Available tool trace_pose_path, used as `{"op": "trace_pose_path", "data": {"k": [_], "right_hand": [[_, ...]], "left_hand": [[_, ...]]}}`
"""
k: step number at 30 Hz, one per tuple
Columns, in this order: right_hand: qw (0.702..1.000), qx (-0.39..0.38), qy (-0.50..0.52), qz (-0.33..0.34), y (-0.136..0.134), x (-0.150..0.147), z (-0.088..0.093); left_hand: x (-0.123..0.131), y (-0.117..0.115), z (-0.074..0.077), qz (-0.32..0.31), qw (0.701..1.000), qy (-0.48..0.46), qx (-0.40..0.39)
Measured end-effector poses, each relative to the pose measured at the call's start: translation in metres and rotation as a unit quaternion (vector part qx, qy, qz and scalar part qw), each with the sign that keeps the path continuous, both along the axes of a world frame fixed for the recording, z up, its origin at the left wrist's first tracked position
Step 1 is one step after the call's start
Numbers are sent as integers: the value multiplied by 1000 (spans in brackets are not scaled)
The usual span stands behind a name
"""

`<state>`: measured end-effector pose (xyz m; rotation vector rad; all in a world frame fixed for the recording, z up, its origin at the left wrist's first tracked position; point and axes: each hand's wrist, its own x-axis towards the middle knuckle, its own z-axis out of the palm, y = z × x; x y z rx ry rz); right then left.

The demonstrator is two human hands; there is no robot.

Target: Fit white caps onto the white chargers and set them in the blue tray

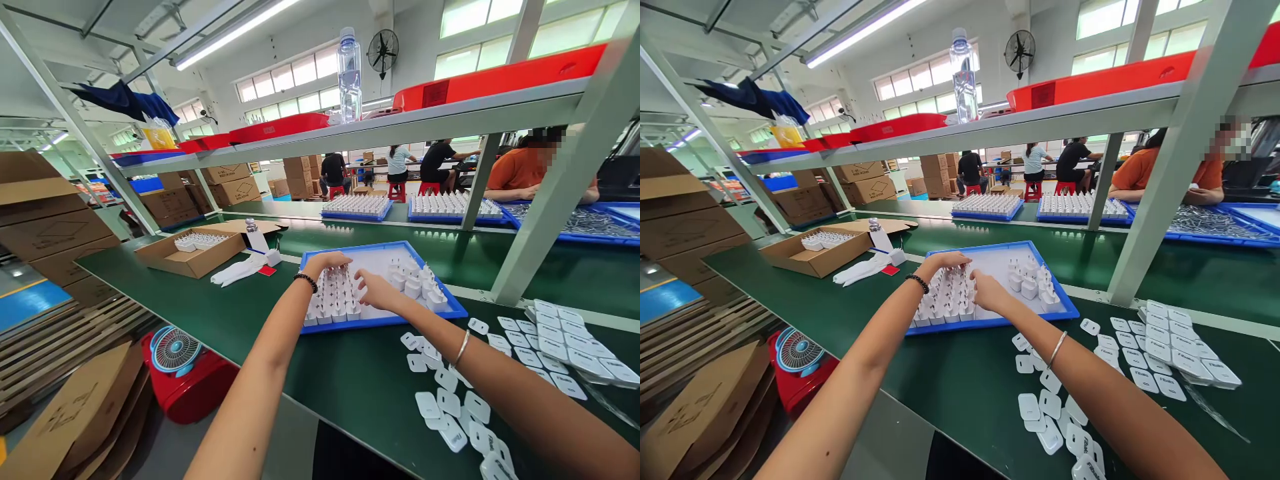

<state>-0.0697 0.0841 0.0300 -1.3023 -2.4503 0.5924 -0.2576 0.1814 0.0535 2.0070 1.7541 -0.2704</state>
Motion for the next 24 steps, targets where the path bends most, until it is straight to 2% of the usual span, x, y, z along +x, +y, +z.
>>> {"op": "trace_pose_path", "data": {"k": [6, 8, 11, 15, 20, 24], "right_hand": [[987, 65, -14, -144, 26, 49, 34], [980, 66, -36, -186, 33, 69, 44], [974, 45, -70, -209, 38, 93, 49], [969, 23, -121, -214, 33, 98, 41], [960, -2, -182, -212, 24, 66, 20], [954, -15, -205, -219, 27, 53, 12]], "left_hand": [[2, 0, 4, 25, 1000, -7, 2], [8, -1, 7, 9, 999, -28, 30], [25, -1, 8, -40, 992, -81, 85], [64, 6, 5, -111, 983, -122, 78], [115, 13, -4, -170, 980, -100, 26], [130, 12, -10, -197, 976, -88, 22]]}}
